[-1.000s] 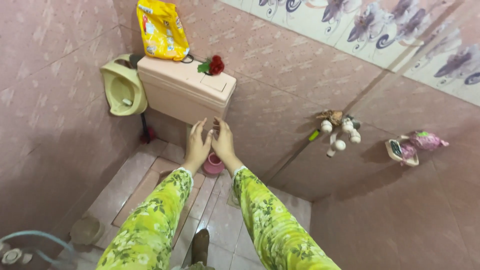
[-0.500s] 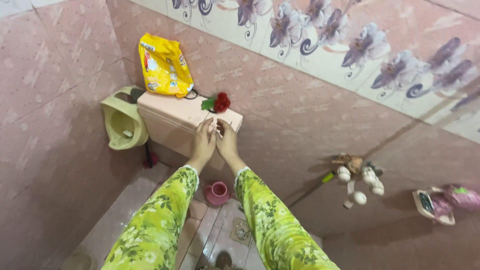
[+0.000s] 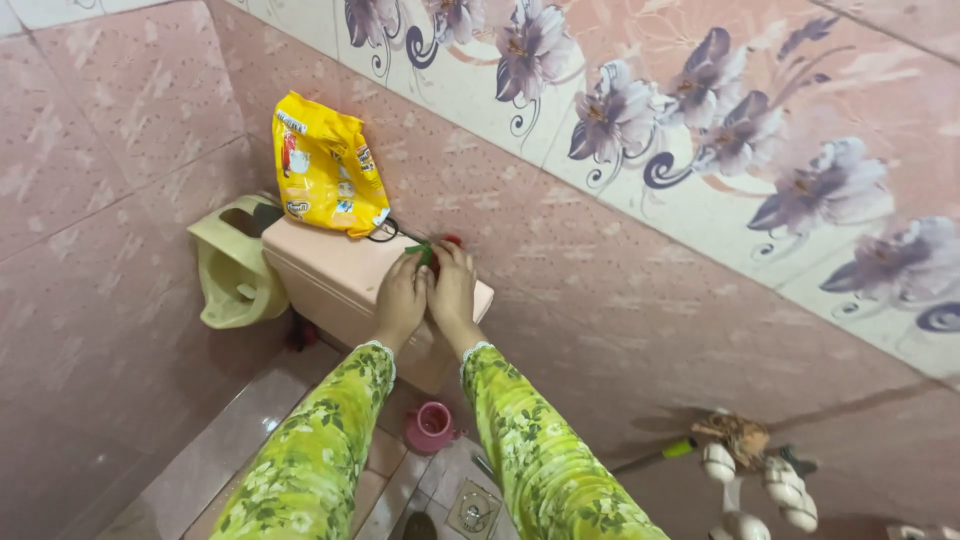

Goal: Cleaning a bathroom squat toilet bowl using liquid toilet cleaner and a scrub brush.

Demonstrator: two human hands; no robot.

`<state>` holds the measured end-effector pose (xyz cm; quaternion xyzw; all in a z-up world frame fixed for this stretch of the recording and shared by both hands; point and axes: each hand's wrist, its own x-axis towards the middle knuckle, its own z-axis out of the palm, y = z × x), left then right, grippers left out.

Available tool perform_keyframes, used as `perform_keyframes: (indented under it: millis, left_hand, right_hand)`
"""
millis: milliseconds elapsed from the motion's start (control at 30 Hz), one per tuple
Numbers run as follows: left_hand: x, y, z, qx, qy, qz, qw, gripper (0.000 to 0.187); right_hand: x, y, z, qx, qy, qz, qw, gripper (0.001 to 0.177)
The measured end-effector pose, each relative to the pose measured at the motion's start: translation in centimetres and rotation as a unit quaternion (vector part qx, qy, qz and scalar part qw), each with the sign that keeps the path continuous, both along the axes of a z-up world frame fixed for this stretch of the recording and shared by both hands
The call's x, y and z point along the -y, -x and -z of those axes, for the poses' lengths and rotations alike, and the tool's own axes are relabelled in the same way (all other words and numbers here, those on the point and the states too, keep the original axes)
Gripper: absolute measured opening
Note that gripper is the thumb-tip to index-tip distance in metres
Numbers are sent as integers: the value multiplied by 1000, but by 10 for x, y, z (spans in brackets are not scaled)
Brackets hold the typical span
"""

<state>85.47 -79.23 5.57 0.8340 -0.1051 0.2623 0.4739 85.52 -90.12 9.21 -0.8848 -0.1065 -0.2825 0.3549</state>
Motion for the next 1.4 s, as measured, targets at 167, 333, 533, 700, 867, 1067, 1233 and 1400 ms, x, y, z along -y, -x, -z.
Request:
perform_keyframes:
  millis: [167, 333, 533, 700, 867, 1067, 1233, 1400]
  left_hand:
    - [1, -22, 11, -14, -81, -96, 992, 36]
    - [0, -38, 18, -77, -95, -133, 984, 37]
    - [-2, -55, 24, -107, -233, -154, 954, 61]
    - [-6, -59, 23, -71, -290, -191, 935, 46]
    - [-9, -63, 19, -70, -327, -194, 922, 22]
    - [-7, -72, 31, -98, -383, -192, 898, 18]
    - [-4, -64, 24, -125, -416, -179, 883, 19]
    - [-8, -65, 34, -83, -392, -192, 896, 20]
  right_hand:
    - [-2, -18, 2, -12, 51, 20, 998, 43]
    - [0, -27, 9, -38, 51, -14, 998, 51]
    - [5, -41, 15, -51, 104, -38, 993, 51]
    - [9, -46, 13, -55, 180, -38, 981, 15]
    - [10, -56, 41, -31, 211, -38, 976, 8]
    - [11, -56, 43, -10, 200, -42, 979, 7]
    - [13, -46, 29, 10, 42, -53, 998, 9]
    - [11, -42, 20, -22, 24, -48, 998, 20]
